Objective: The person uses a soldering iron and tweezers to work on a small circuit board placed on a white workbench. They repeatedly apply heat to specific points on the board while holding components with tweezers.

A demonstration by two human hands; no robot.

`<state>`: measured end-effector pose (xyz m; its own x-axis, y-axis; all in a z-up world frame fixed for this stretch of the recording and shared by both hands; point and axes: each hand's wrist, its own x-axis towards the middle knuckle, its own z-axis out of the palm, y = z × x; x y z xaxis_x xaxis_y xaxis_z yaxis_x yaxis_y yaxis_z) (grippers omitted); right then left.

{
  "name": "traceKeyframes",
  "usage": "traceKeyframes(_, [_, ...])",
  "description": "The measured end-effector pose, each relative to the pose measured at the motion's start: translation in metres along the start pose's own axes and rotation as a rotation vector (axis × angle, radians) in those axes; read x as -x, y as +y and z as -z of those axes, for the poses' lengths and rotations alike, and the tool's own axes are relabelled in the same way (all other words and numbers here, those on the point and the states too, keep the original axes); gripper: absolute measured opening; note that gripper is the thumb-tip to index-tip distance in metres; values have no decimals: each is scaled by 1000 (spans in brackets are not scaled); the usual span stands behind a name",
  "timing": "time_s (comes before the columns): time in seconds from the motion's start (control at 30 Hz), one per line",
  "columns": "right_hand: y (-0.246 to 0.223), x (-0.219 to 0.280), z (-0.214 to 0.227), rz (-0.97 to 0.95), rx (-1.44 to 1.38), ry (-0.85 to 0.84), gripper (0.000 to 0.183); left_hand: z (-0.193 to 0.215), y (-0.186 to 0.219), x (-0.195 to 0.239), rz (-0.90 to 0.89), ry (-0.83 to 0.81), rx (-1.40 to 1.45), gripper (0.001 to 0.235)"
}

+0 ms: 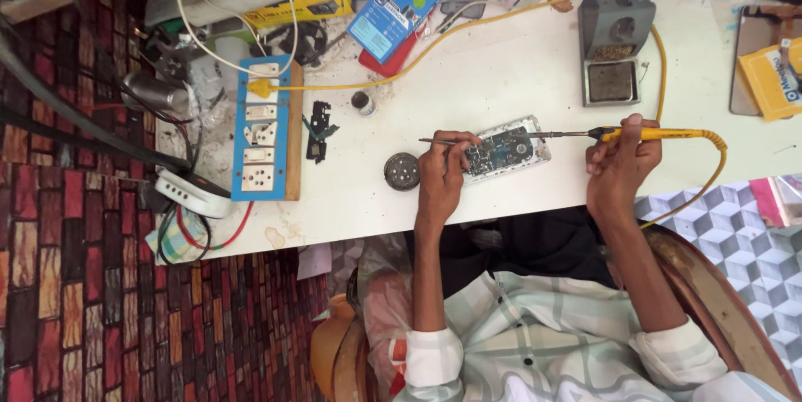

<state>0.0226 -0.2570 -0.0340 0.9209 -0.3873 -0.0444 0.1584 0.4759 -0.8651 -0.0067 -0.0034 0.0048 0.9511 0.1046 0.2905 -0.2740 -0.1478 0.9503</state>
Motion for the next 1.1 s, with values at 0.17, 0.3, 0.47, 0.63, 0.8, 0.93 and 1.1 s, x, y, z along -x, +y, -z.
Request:
traceKeyframes(0.17, [-16,-16,-9,-2,20,29,31,0,2,-2,0,7,4,14])
traceKeyframes(0.3, [-11,-14,-22,74,66,70,30,3,5,-8,53,-7,45,17])
traceKeyframes(0.47, [-3,-4,-24,137,211,11,26,2,3,-10,56,-7,65,18])
traceKeyframes(0.63, [-3,-5,-19,139,191,36,23,3,-1,-16,49,-32,73,18])
traceKeyframes(0.8, [-3,-7,-22,131,210,68,24,4,-6,-29,204,-93,111,18])
traceKeyframes(0.93, [-5,-6,-23,139,207,60,25,2,-14,-38,118,-146,212,17])
traceKeyframes(1.1, [-9,-4,-28,130,184,102,26,6,-21,-45,114,-217,200,17])
